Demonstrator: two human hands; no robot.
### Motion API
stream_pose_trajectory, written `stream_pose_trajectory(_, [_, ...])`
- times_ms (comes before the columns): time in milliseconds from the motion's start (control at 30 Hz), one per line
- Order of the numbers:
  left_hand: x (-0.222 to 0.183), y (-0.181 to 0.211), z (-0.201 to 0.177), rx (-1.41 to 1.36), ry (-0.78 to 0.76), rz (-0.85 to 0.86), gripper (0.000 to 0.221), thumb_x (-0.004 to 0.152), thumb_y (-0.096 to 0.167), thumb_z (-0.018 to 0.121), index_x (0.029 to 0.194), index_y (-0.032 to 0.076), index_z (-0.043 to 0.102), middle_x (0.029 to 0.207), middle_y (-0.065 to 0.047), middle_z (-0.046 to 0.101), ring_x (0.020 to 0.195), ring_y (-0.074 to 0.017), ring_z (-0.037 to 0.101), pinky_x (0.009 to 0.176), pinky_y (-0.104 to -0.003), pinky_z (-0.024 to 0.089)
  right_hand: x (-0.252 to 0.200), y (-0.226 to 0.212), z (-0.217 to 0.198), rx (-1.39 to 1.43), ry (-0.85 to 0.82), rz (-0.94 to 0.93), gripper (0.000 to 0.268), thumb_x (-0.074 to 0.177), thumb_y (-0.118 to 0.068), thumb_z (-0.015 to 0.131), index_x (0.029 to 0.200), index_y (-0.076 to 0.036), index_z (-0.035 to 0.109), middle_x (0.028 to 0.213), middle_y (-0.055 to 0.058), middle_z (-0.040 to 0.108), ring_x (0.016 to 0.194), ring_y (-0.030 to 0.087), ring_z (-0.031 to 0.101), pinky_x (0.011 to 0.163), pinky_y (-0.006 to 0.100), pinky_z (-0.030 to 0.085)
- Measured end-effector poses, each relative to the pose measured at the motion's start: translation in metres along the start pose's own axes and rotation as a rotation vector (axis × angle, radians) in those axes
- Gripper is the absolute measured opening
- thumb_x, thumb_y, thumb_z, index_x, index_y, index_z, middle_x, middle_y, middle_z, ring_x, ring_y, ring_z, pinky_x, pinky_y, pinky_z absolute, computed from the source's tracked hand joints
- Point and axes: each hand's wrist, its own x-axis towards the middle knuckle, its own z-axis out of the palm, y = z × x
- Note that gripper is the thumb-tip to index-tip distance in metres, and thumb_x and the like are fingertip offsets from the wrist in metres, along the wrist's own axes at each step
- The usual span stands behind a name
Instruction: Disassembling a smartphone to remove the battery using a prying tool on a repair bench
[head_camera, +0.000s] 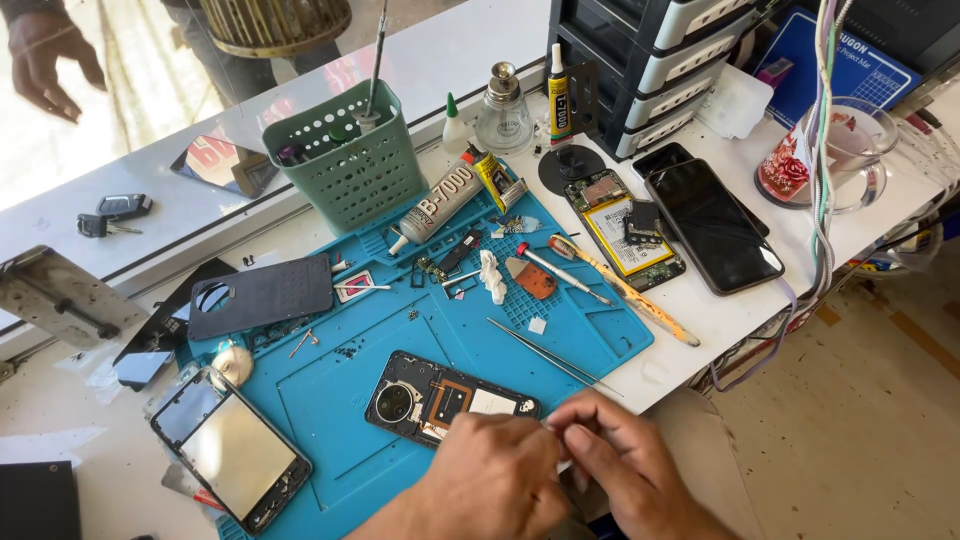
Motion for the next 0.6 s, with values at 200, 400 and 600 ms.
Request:
stream_pose_trajectory(200, [-0.004,0.011,0.014,0.092,0.073,0.21,0.033,0.11,0.012,0.055,0.079,0.005,0.054,0.073,-0.008,0.055,0.063,-0.0241,0.059,0.063,-0.04,0.056,-0.025,0.04,0.015,0.943,0.146,0.577,0.069,0.091,-0.043,0.055,0.138,0.007,0.055,0.113,0.019,0.064,0.103,0.029,0.065,0.081,0.036,0.049])
stream_pose_trajectory(400, [-0.027,0.016,0.046,0.042,-0.198,0.136,0.004,0.107,-0.001,0.057,0.103,-0.001,0.056,0.1,-0.021,0.059,0.092,-0.0359,0.062,0.085,-0.048,0.05,-0.016,-0.02,0.04,1.07,0.383,0.73,0.071,0.101,-0.049,0.038,0.133,0.013,0.051,0.129,0.034,0.057,0.126,0.041,0.055,0.11,0.048,0.037])
stream_pose_trajectory(600, [-0.014,0.024,0.027,-0.283,-0.107,0.177,0.022,0.112,0.004,0.054,0.131,-0.006,0.06,0.128,-0.027,0.066,0.114,-0.0403,0.067,0.104,-0.047,0.051,-0.019,-0.012,0.023,1.144,0.499,0.777,0.068,0.109,-0.051,0.027,0.129,0.01,0.048,0.145,0.034,0.054,0.147,0.053,0.048,0.128,0.059,0.029])
